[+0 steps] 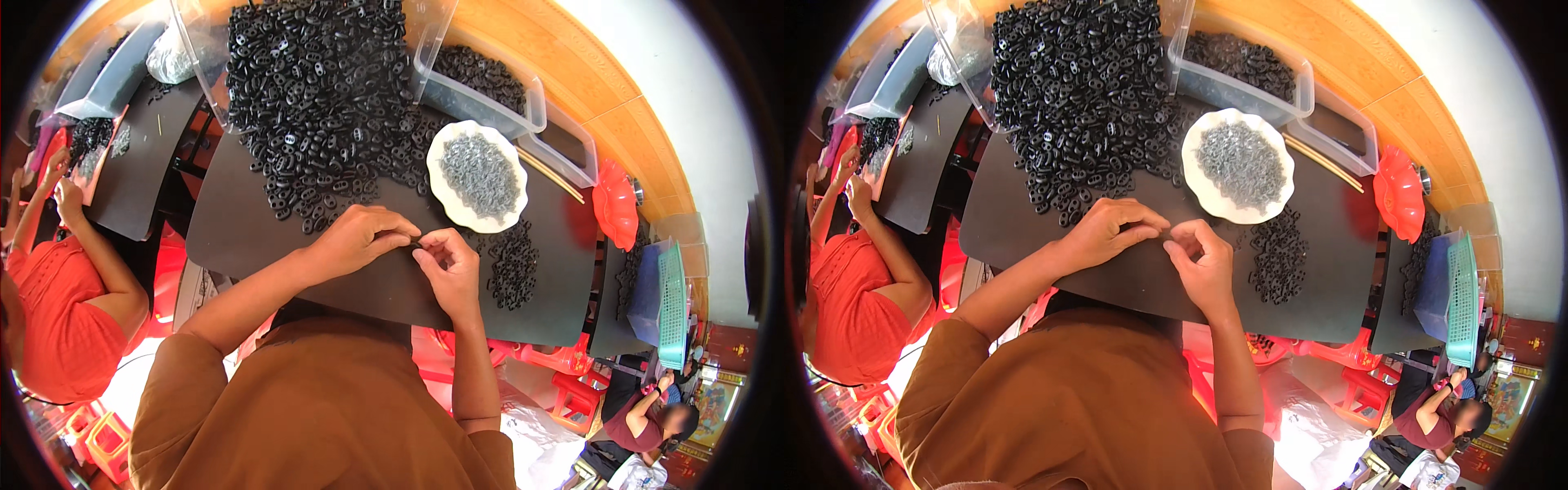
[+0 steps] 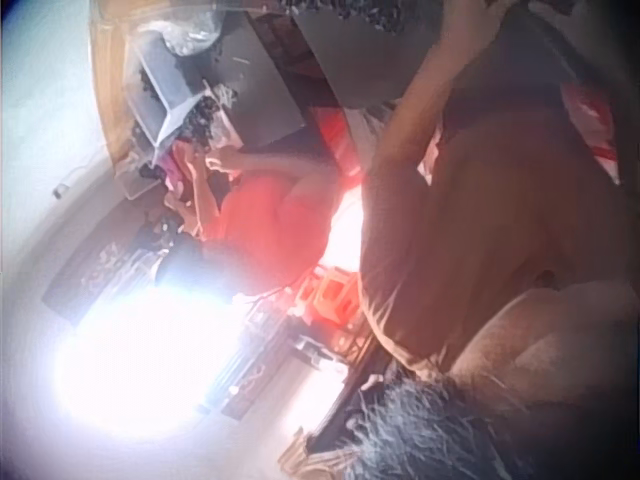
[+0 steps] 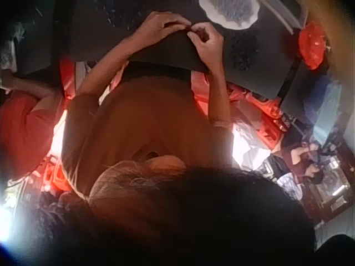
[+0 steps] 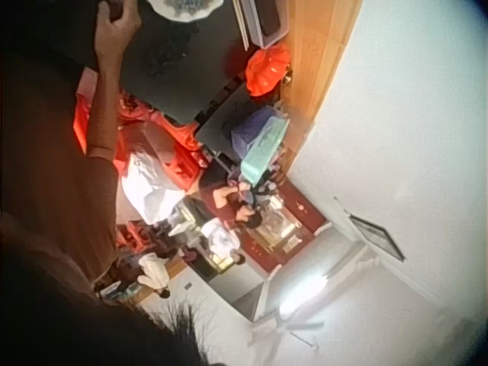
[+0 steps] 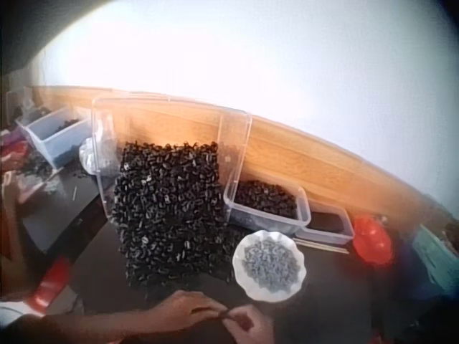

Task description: The person sits at a table and repeatedly picks up small black plastic rings and silver metal pins. They insert the pins into the rings by hand and place the assembled units into a white bowl.

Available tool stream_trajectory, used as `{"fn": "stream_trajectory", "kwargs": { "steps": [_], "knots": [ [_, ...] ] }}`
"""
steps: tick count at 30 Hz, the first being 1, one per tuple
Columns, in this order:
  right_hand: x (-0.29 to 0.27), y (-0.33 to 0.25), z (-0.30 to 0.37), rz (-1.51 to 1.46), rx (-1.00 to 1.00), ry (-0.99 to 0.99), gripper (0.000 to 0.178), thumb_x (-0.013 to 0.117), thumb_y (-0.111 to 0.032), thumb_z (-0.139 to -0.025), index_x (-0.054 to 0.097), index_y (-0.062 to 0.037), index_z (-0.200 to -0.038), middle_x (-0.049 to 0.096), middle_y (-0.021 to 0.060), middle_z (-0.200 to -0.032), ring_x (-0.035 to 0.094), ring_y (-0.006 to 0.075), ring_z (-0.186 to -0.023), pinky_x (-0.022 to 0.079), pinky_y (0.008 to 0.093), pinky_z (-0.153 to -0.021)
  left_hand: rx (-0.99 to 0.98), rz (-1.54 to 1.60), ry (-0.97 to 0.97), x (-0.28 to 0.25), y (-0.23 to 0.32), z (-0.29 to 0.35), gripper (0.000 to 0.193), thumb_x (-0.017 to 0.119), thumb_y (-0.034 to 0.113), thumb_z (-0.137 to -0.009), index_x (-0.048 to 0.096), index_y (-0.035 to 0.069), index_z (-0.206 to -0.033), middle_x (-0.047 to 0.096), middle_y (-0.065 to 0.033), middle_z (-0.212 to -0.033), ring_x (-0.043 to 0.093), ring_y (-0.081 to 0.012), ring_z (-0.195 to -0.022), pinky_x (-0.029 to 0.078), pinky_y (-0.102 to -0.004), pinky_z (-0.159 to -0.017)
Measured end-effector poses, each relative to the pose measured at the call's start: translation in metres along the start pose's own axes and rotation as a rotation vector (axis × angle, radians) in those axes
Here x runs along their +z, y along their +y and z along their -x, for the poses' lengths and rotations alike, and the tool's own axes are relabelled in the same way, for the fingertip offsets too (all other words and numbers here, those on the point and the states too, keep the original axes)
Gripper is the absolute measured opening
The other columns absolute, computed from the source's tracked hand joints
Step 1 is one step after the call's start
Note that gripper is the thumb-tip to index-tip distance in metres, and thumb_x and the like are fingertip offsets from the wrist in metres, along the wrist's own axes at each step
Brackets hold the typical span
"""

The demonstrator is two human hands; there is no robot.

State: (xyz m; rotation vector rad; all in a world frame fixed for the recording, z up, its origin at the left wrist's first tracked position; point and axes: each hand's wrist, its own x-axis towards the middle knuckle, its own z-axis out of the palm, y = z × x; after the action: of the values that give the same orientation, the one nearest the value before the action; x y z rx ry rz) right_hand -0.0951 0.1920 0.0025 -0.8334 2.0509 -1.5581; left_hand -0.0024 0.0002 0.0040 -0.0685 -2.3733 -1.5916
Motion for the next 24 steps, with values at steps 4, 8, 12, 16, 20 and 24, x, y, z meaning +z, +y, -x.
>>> {"fn": "stream_trajectory", "kwargs": {
  "steps": [4,8,12,16,20,24],
  "knots": [
    [-0.016,-0.002,-0.015,-0.287,0.09,-0.138,0.015,0.072,0.002,-0.089,0.062,-0.0011,-0.099,0.065,0.0015,-0.086,0.065,0.0094,-0.075,0.052,0.0236,-0.069,-0.065,0.068,0.069,0.0,0.002,0.002,0.018,0.067,0.002,-0.091,0.071,0.001,-0.109,0.073,-0.0169,-0.101,0.071,-0.0314,-0.09,0.056,-0.0378,-0.078],
    [-0.048,-0.037,-0.065,-0.239,0.076,-0.152,0.012,0.07,-0.001,-0.09,0.061,-0.0034,-0.098,0.068,0.0033,-0.084,0.066,0.0109,-0.074,0.052,0.0238,-0.068,0.018,-0.025,0.042,0.003,-0.003,0.0,0.022,0.066,-0.001,-0.091,0.07,0.0,-0.112,0.073,-0.0157,-0.1,0.072,-0.029,-0.09,0.057,-0.0359,-0.078],
    [-0.08,-0.066,-0.157,-0.307,-0.198,0.034,0.017,0.068,-0.002,-0.092,0.062,-0.0022,-0.107,0.07,0.0074,-0.097,0.068,0.0139,-0.086,0.054,0.0268,-0.075,0.062,-0.078,0.038,0.005,-0.008,0.003,0.021,0.066,-0.003,-0.09,0.071,0.001,-0.109,0.072,-0.0138,-0.098,0.071,-0.0296,-0.09,0.057,-0.0361,-0.079],
    [-0.09,-0.068,-0.194,-0.184,-0.303,0.346,0.026,0.069,-0.003,-0.092,0.062,-0.0007,-0.117,0.067,0.0086,-0.111,0.069,0.0152,-0.096,0.054,0.0281,-0.079,0.044,-0.087,0.007,0.001,-0.004,0.004,0.02,0.067,-0.003,-0.089,0.072,0.001,-0.108,0.071,-0.0133,-0.1,0.07,-0.0301,-0.092,0.056,-0.0367,-0.08],
    [-0.11,-0.041,-0.158,0.079,-0.228,0.408,0.024,0.071,-0.002,-0.089,0.068,-0.0007,-0.113,0.071,0.0046,-0.107,0.065,0.0103,-0.087,0.052,0.0252,-0.078,0.034,-0.083,0.0,0.002,-0.006,0.005,0.02,0.068,-0.002,-0.089,0.072,0.001,-0.108,0.071,-0.0131,-0.101,0.069,-0.0308,-0.094,0.056,-0.0373,-0.081],
    [-0.141,0.002,-0.105,0.326,-0.252,0.527,0.017,0.071,-0.002,-0.089,0.069,0.0,-0.105,0.07,0.0046,-0.097,0.065,0.0109,-0.082,0.051,0.0258,-0.075,0.063,-0.124,-0.005,0.005,-0.003,0.004,0.02,0.068,-0.002,-0.089,0.072,0.002,-0.108,0.071,-0.0132,-0.101,0.068,-0.032,-0.094,0.056,-0.0385,-0.082]
  ]
}}
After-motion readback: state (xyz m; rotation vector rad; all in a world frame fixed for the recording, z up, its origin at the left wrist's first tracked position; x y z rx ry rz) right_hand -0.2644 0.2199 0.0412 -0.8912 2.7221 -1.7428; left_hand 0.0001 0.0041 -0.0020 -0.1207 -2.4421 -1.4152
